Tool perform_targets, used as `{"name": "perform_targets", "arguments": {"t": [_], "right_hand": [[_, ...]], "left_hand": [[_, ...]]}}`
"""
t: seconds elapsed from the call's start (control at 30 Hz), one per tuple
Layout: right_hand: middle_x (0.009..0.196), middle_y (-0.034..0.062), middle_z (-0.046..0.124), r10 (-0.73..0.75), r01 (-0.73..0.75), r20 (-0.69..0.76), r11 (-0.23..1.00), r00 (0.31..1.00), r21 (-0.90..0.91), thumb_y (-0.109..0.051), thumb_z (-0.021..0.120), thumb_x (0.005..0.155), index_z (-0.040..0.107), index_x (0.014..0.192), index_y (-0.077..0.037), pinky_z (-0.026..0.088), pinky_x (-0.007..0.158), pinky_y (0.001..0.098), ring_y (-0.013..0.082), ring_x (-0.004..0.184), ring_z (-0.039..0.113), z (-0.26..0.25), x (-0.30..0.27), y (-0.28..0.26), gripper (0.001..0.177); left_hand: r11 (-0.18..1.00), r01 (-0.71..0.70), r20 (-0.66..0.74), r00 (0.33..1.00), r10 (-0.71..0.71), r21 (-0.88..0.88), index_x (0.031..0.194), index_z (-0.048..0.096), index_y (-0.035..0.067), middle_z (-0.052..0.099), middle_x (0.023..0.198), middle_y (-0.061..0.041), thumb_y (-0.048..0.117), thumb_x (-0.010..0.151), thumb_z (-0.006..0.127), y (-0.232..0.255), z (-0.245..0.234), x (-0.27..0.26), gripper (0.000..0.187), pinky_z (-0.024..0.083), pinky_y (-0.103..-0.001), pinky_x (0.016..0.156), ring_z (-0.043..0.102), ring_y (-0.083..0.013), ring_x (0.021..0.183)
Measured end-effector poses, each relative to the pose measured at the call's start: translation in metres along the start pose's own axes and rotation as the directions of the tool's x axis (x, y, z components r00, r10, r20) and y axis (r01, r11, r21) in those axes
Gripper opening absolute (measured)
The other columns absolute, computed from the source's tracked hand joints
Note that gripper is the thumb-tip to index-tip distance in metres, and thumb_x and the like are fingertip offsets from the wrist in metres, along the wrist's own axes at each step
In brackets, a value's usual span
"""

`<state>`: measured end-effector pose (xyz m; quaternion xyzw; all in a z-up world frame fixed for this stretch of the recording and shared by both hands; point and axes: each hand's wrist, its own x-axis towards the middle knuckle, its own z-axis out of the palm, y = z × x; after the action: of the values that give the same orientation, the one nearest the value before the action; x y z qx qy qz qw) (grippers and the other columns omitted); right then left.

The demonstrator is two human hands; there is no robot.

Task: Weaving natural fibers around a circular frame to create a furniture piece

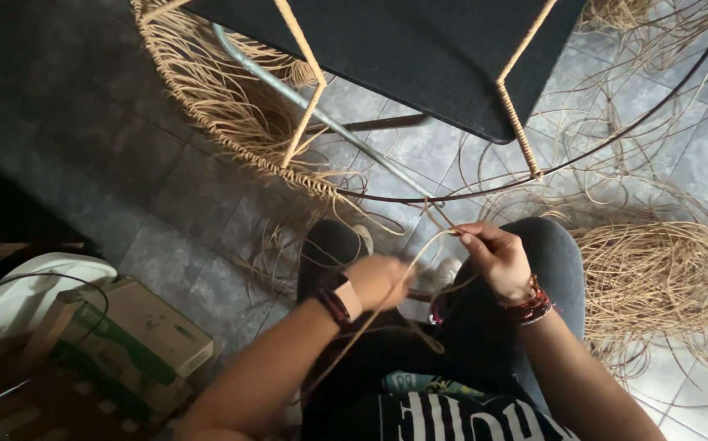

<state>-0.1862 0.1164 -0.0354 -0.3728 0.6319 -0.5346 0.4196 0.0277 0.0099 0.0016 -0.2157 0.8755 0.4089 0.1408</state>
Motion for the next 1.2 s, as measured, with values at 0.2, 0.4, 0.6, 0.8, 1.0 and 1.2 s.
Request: {"name": "perform_targets", "arguments": {"t": [0.2,0.4,0.6,0.8,1.0,1.2], "right_hand": [[0.052,0.0038,0.05,-0.005,0.02,-0.065,0.973,0.998,0.231,-0.002,0.062,0.098,0.073,0.111,0.004,0.036,0.043,0.0211,0.0077,0.046,0.044,0.025,-0.01,0.011,0.018],[0.053,0.0053,0.045,-0.023,0.065,-0.119,0.929,0.993,0.365,-0.004,0.048,0.103,0.063,0.106,0.005,0.033,0.04,0.022,0.0089,0.044,0.042,0.025,-0.006,0.01,0.018],[0.058,0.0011,0.035,0.054,0.017,-0.124,0.858,0.991,0.513,-0.004,0.048,0.104,0.059,0.108,0.006,0.029,0.043,0.0207,0.0085,0.049,0.036,0.029,-0.006,0.014,0.015],[0.05,0.0012,0.034,0.054,-0.047,0.003,0.842,0.999,0.537,-0.004,0.051,0.1,0.062,0.101,0.01,0.027,0.037,0.0235,0.0102,0.039,0.034,0.053,-0.021,0.02,0.017],[0.051,-0.0017,0.03,0.101,-0.089,0.018,0.77,0.995,0.632,-0.005,0.051,0.1,0.061,0.102,0.011,0.024,0.04,0.0212,0.0072,0.043,0.029,0.055,-0.017,0.003,0.018],[0.048,0.0021,0.032,0.055,-0.044,-0.003,0.816,0.998,0.576,-0.001,0.051,0.1,0.061,0.109,0.012,0.025,0.039,0.0235,0.0095,0.04,0.029,0.053,-0.011,0.004,0.018]], "left_hand": [[0.466,-0.131,-0.182,0.981,-0.065,-0.875,0.113,0.049,0.008,0.053,0.071,-0.002,0.0,0.083,0.038,-0.016,0.02,0.056,0.033,0.056,-0.026,0.056,0.065,-0.0162,0.064],[0.988,0.079,-0.308,0.944,-0.115,-0.129,0.09,0.065,0.02,0.073,0.077,-0.011,0.046,0.099,0.046,0.008,-0.032,0.0,0.034,0.057,-0.047,0.065,0.075,-0.0359,0.082],[0.695,0.521,-0.525,0.817,-0.238,0.496,0.062,0.072,0.025,0.066,0.053,-0.001,0.03,0.085,0.054,-0.136,0.003,-0.011,0.029,0.05,-0.04,0.051,0.072,-0.0266,0.059],[0.885,0.234,-0.734,0.66,0.159,0.402,0.098,0.062,0.015,0.061,0.096,-0.008,0.036,0.083,0.074,-0.016,-0.026,0.003,0.029,0.048,-0.047,0.075,0.061,-0.0324,0.09],[0.889,-0.045,-0.666,0.68,-0.307,-0.456,0.121,0.066,0.015,0.07,0.081,-0.011,0.039,0.101,0.057,0.03,0.011,0.025,0.032,0.054,-0.045,0.065,0.071,-0.0362,0.08],[0.3,-0.484,-0.564,0.615,-0.552,-0.822,0.098,0.068,0.006,0.042,0.056,0.003,0.024,0.111,0.043,0.039,0.022,0.048,0.033,0.034,-0.019,0.05,0.042,-0.0062,0.052]]}}
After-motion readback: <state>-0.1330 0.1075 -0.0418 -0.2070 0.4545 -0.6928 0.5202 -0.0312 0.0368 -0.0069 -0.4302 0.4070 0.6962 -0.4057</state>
